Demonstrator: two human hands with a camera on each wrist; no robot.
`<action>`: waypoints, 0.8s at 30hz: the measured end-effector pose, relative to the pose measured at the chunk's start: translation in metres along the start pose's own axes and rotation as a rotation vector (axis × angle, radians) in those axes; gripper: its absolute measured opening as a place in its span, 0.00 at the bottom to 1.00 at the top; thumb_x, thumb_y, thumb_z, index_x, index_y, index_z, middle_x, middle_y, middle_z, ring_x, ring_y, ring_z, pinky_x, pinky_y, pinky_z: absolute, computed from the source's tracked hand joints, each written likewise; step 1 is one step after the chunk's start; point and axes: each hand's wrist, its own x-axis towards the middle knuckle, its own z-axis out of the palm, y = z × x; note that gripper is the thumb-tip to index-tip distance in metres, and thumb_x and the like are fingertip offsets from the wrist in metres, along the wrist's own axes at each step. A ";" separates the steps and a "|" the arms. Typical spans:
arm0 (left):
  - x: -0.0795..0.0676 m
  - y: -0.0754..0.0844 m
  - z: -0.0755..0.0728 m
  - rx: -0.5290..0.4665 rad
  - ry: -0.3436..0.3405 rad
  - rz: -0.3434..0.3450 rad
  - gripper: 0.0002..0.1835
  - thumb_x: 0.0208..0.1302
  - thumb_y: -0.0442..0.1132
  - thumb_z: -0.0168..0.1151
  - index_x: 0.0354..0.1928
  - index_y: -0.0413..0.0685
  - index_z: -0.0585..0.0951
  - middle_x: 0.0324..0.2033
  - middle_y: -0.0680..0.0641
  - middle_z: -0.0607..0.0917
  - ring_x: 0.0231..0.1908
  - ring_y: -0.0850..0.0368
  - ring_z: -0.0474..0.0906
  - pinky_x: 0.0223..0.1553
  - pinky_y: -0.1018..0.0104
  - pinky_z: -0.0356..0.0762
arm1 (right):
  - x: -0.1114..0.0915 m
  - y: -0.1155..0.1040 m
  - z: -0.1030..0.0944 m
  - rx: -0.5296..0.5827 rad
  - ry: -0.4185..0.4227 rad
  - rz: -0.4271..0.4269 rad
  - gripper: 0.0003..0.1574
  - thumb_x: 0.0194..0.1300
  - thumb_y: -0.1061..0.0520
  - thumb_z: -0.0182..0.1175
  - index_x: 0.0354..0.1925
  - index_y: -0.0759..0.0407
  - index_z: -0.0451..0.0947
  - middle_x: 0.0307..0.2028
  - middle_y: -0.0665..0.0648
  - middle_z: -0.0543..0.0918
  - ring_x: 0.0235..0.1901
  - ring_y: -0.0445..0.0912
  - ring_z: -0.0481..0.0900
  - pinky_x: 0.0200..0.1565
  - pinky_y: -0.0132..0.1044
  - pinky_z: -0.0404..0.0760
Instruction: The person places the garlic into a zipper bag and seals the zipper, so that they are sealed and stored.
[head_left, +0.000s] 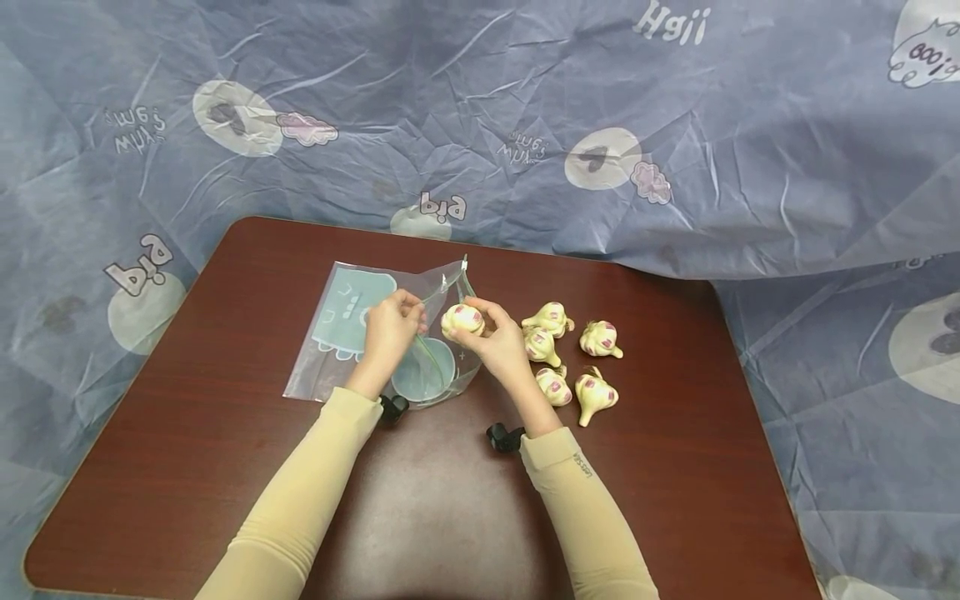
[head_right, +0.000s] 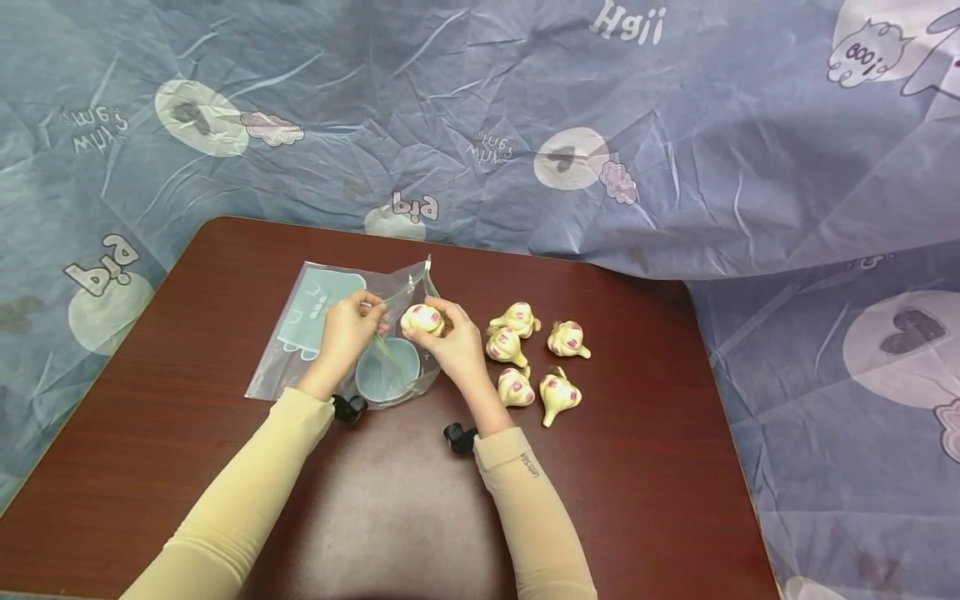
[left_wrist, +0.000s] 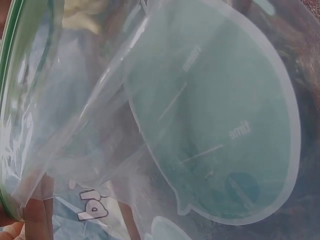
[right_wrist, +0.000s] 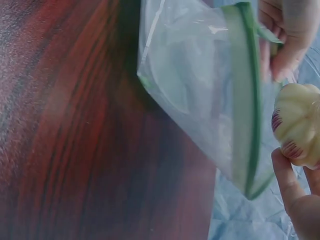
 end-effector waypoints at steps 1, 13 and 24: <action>0.000 0.000 0.000 -0.002 0.001 0.005 0.05 0.67 0.33 0.61 0.39 0.37 0.82 0.30 0.40 0.90 0.27 0.49 0.88 0.26 0.69 0.83 | 0.001 0.002 0.002 -0.016 -0.006 0.007 0.35 0.54 0.59 0.74 0.61 0.54 0.76 0.59 0.58 0.79 0.42 0.47 0.82 0.37 0.27 0.79; -0.002 -0.001 0.002 -0.015 0.005 0.014 0.06 0.68 0.34 0.61 0.39 0.36 0.82 0.30 0.39 0.90 0.27 0.49 0.88 0.28 0.66 0.84 | 0.009 0.019 0.023 -0.233 -0.038 -0.046 0.36 0.53 0.58 0.75 0.60 0.57 0.77 0.59 0.57 0.79 0.53 0.52 0.81 0.53 0.45 0.80; -0.004 -0.001 0.000 -0.009 0.008 0.025 0.07 0.68 0.35 0.61 0.40 0.36 0.82 0.31 0.40 0.90 0.27 0.50 0.88 0.30 0.64 0.84 | 0.015 0.027 0.031 -0.380 -0.090 -0.053 0.35 0.55 0.57 0.74 0.61 0.59 0.75 0.58 0.60 0.80 0.56 0.53 0.80 0.57 0.45 0.79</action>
